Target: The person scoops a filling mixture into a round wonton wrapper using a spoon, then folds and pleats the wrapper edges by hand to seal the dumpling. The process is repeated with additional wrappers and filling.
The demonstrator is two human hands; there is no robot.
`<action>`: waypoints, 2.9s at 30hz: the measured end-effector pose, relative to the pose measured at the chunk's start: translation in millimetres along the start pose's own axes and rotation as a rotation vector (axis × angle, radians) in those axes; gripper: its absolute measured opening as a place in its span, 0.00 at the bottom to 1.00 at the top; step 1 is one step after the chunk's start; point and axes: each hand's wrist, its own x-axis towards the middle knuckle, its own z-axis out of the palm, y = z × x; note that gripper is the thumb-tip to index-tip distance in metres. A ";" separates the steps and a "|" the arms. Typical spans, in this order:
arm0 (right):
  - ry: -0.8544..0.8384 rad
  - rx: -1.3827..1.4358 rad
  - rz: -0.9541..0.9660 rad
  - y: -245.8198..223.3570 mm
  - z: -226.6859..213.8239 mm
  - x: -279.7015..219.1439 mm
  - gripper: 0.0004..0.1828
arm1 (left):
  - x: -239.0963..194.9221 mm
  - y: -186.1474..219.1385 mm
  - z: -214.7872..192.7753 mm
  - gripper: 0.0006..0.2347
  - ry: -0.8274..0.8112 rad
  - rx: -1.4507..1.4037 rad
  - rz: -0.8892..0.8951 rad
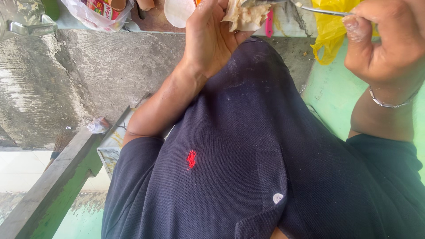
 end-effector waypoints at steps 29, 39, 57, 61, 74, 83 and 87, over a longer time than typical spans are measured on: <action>-0.123 -0.035 0.011 -0.8 -19.5 -5.4 0.06 | 1.9 14.9 15.8 0.29 -0.183 0.065 -0.166; -0.157 -0.037 -0.018 2.8 -17.6 3.4 0.06 | -0.8 15.5 16.6 0.30 -0.207 0.174 -0.177; -0.105 -0.026 0.040 4.9 -15.2 -7.7 0.06 | 4.8 5.3 7.9 0.29 -0.077 0.034 -0.056; -0.077 -0.003 0.063 7.0 -9.7 -7.7 0.06 | 4.4 4.1 6.3 0.28 -0.023 0.036 -0.033; 0.115 0.163 0.389 25.3 13.2 -8.0 0.08 | 29.4 0.7 -6.1 0.27 -0.017 -0.136 0.038; 0.467 1.174 0.569 94.4 47.5 -38.5 0.13 | 95.0 -2.8 -2.0 0.23 0.002 -0.082 -0.118; 0.478 1.538 0.606 105.3 61.8 -50.1 0.15 | 147.7 -15.2 -3.3 0.20 0.086 0.133 -0.263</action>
